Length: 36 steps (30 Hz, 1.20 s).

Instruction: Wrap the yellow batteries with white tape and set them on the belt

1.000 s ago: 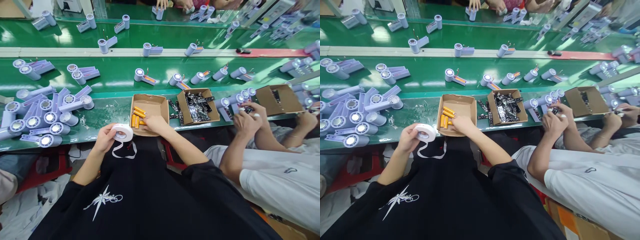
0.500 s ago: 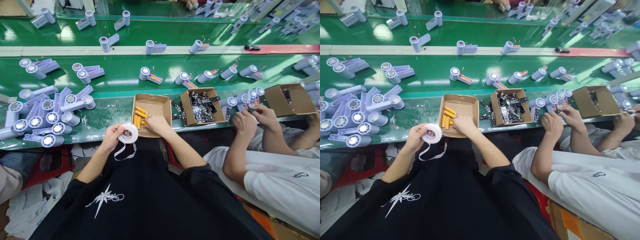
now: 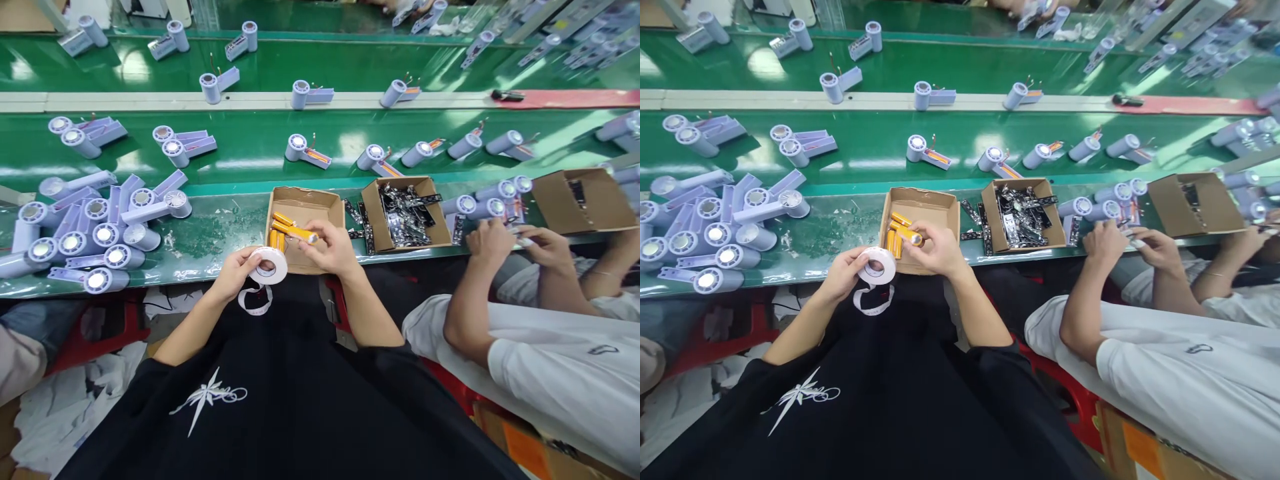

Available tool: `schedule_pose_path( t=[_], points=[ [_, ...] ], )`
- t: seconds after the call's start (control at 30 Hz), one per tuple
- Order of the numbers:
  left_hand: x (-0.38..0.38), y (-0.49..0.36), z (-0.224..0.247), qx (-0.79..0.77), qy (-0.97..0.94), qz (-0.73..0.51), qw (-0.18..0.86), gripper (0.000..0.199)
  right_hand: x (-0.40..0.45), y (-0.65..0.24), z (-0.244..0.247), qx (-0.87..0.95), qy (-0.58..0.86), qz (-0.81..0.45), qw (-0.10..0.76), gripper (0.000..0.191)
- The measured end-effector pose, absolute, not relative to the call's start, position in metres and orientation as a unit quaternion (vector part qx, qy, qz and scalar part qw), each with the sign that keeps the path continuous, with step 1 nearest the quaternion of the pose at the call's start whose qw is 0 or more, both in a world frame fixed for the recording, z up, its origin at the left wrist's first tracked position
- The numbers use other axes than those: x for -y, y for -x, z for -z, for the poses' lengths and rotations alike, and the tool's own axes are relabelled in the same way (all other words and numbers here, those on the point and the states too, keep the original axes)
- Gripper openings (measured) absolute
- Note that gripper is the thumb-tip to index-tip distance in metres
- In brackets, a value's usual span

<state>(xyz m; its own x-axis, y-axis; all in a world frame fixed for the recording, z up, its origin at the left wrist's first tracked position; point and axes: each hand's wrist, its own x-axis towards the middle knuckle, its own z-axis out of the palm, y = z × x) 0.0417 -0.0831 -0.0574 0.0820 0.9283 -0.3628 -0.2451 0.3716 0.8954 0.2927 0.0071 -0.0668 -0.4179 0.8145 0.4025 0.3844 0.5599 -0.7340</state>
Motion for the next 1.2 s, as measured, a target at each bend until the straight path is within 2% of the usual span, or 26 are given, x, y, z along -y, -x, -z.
schedule_pose_path(
  t=[0.07, 0.13, 0.27, 0.4, 0.5, 0.63, 0.7, 0.73, 0.83, 0.9, 1.07, 1.2],
  points=[
    [0.087, -0.039, 0.052, -0.498, -0.323, -0.458, 0.662, 0.061, 0.003, -0.292, 0.057, 0.833, 0.299, -0.158, 0.438, 0.026],
    [0.088, -0.039, 0.046, -0.491, -0.322, -0.463, 0.664, 0.06, 0.011, -0.29, 0.05, 0.842, 0.232, -0.093, 0.479, 0.03],
    [0.087, -0.04, 0.04, -0.489, -0.331, -0.462, 0.661, 0.06, 0.024, -0.28, 0.053, 0.82, 0.206, -0.125, 0.518, 0.049],
    [0.087, -0.036, 0.043, -0.505, -0.354, -0.474, 0.628, 0.059, 0.05, -0.27, 0.072, 0.794, 0.216, -0.232, 0.518, 0.056],
    [0.085, -0.026, 0.04, -0.522, -0.41, -0.45, 0.598, 0.06, 0.063, -0.269, 0.078, 0.723, 0.28, -0.387, 0.499, 0.05],
    [0.076, -0.014, 0.025, -0.514, -0.525, -0.377, 0.563, 0.059, 0.049, -0.278, 0.06, 0.605, 0.333, -0.637, 0.342, 0.062],
    [0.071, -0.012, 0.019, -0.497, -0.563, -0.352, 0.558, 0.057, 0.036, -0.283, 0.045, 0.597, 0.324, -0.681, 0.275, 0.062],
    [0.07, -0.013, 0.018, -0.488, -0.57, -0.348, 0.562, 0.057, 0.031, -0.284, 0.039, 0.6, 0.323, -0.68, 0.271, 0.057],
    [0.071, -0.02, 0.022, -0.468, -0.529, -0.387, 0.592, 0.058, 0.03, -0.28, 0.032, 0.589, 0.353, -0.644, 0.337, 0.045],
    [0.075, -0.028, 0.028, -0.461, -0.467, -0.442, 0.612, 0.06, 0.039, -0.27, 0.038, 0.553, 0.364, -0.637, 0.395, 0.043],
    [0.079, -0.049, 0.033, -0.434, -0.337, -0.567, 0.614, 0.059, 0.064, -0.236, 0.062, 0.404, 0.388, -0.61, 0.56, 0.054],
    [0.076, -0.051, 0.027, -0.398, -0.261, -0.565, 0.674, 0.048, 0.071, -0.217, 0.072, 0.317, 0.416, -0.565, 0.638, 0.061]
  ],
)
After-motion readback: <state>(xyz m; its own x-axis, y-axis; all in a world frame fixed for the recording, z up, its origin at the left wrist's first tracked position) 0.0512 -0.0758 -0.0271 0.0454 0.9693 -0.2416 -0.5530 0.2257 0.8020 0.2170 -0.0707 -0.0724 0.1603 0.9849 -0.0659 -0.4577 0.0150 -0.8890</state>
